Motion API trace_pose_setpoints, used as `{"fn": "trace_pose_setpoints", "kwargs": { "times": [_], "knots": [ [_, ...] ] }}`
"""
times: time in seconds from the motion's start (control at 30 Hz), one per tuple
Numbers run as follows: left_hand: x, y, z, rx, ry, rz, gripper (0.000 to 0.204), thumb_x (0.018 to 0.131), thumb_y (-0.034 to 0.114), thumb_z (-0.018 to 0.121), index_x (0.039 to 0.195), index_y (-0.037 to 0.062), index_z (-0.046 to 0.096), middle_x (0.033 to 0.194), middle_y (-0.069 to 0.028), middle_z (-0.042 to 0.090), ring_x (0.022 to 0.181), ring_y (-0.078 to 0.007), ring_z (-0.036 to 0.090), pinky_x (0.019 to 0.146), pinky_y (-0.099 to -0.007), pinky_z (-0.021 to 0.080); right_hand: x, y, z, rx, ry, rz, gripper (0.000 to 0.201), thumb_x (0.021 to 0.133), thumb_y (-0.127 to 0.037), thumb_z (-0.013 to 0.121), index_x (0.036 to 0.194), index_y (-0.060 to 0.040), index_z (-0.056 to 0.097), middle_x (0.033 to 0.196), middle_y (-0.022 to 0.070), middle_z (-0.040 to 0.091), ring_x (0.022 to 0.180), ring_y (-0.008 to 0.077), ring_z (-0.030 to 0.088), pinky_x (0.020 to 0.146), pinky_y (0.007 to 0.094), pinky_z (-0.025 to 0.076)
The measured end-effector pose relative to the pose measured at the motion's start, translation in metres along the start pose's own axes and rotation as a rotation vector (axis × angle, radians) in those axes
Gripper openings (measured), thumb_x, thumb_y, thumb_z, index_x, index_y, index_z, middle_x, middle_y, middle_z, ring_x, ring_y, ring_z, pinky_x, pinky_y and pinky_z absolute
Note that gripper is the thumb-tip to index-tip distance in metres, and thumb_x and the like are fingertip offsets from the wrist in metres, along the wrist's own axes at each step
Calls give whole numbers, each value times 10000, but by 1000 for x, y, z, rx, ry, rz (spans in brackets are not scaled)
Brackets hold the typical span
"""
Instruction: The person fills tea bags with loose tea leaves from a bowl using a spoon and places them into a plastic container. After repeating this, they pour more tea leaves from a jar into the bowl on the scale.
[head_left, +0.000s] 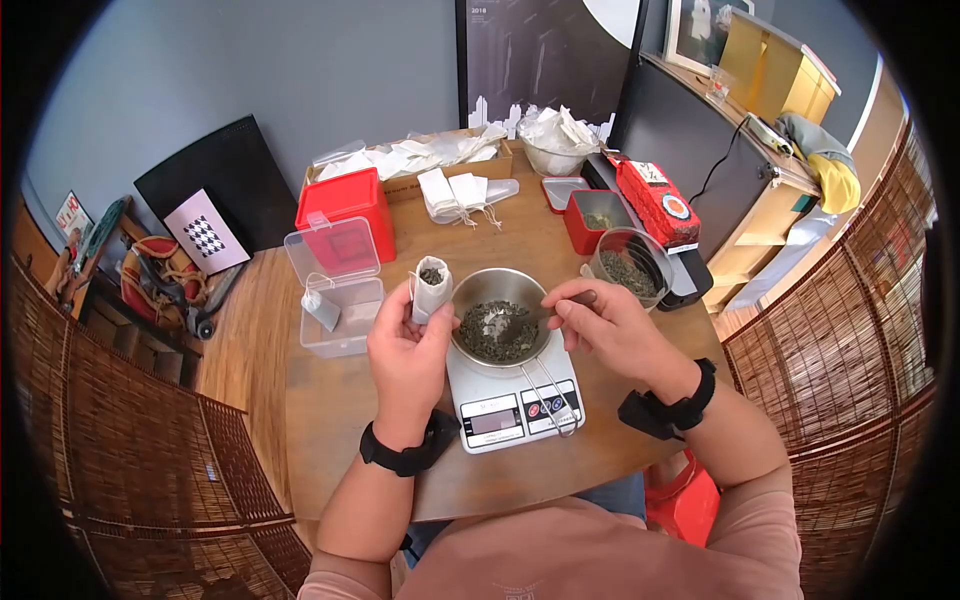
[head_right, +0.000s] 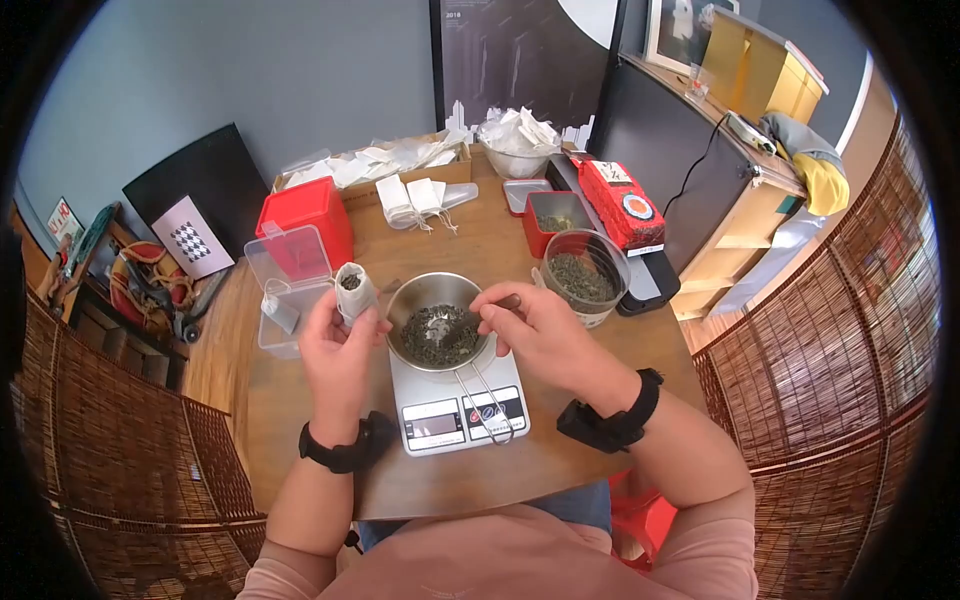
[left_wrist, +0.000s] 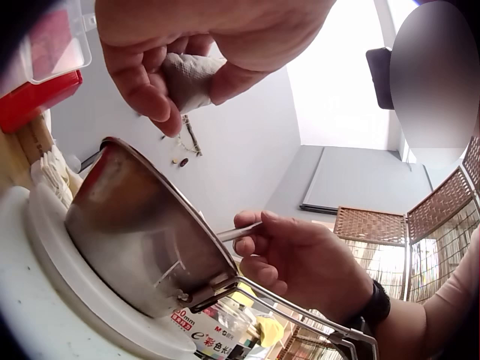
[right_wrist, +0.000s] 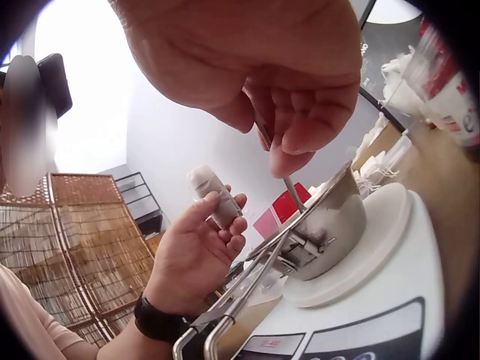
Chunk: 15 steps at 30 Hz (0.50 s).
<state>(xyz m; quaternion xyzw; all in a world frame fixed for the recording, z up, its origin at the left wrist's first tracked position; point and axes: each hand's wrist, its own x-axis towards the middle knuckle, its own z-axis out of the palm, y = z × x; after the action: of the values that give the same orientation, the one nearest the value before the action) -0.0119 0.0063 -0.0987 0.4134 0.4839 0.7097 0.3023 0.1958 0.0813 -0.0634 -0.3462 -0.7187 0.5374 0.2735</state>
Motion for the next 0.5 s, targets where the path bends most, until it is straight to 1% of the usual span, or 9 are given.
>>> {"fn": "trace_pose_setpoints", "kwargs": {
  "times": [0.03,0.1,0.13,0.2,0.23,0.3,0.33,0.4,0.5],
  "knots": [
    [0,0,0,19,-2,-11,306,846,-17,589,1143,-58,524,933,-75,618,772,-102,608,668,-227,504,1,1,1,1,0,1,192,932,-137,504,1035,2,586,836,51,613,633,87,558,570,229,462],
    [-1,0,1,10,-2,-6,305,846,-18,590,1140,-57,525,929,-72,618,769,-101,607,667,-226,503,4,3,2,107,-5,131,210,943,-165,488,1042,-10,588,838,60,619,614,91,572,516,224,454],
    [-1,-1,1,0,-2,0,303,845,-19,591,1138,-55,526,925,-70,618,766,-99,607,666,-225,503,5,6,2,108,-4,131,210,943,-165,488,1042,-10,588,838,60,619,614,91,572,516,224,454],
    [-1,0,2,2,-3,-2,301,844,-19,593,1136,-54,527,926,-70,618,766,-99,607,667,-225,504,8,13,2,266,-7,180,230,948,-192,480,1038,-9,587,835,74,628,588,102,584,466,216,445],
    [-1,0,2,4,-2,-4,300,843,-19,595,1133,-53,527,927,-69,618,766,-100,607,669,-225,505,9,14,1,267,-7,181,230,948,-192,480,1038,-9,587,835,74,628,588,102,584,466,216,445],
    [-1,-1,1,0,-1,-3,299,843,-19,596,1133,-52,527,927,-70,617,765,-100,607,670,-225,506,9,17,-3,422,34,263,236,946,-200,486,1034,0,578,830,80,634,573,109,590,460,211,456],
    [-1,-2,1,-4,0,0,299,843,-18,597,1132,-51,527,928,-70,617,764,-100,607,672,-225,507,10,21,-5,423,34,263,236,946,-200,486,1034,0,578,830,80,634,573,109,590,460,211,456],
    [-1,-2,1,-12,2,-3,297,842,-19,598,1128,-50,528,926,-70,617,765,-100,607,673,-225,507,10,27,-10,552,36,280,242,951,-210,477,1028,1,569,834,86,641,564,109,594,453,209,462],
    [0,-3,2,-25,-3,-10,291,839,-20,602,1119,-47,530,924,-70,617,767,-102,608,673,-225,508,9,27,-15,598,41,281,241,958,-217,461,1026,-11,566,839,84,643,566,107,598,455,208,467]
  ]
}}
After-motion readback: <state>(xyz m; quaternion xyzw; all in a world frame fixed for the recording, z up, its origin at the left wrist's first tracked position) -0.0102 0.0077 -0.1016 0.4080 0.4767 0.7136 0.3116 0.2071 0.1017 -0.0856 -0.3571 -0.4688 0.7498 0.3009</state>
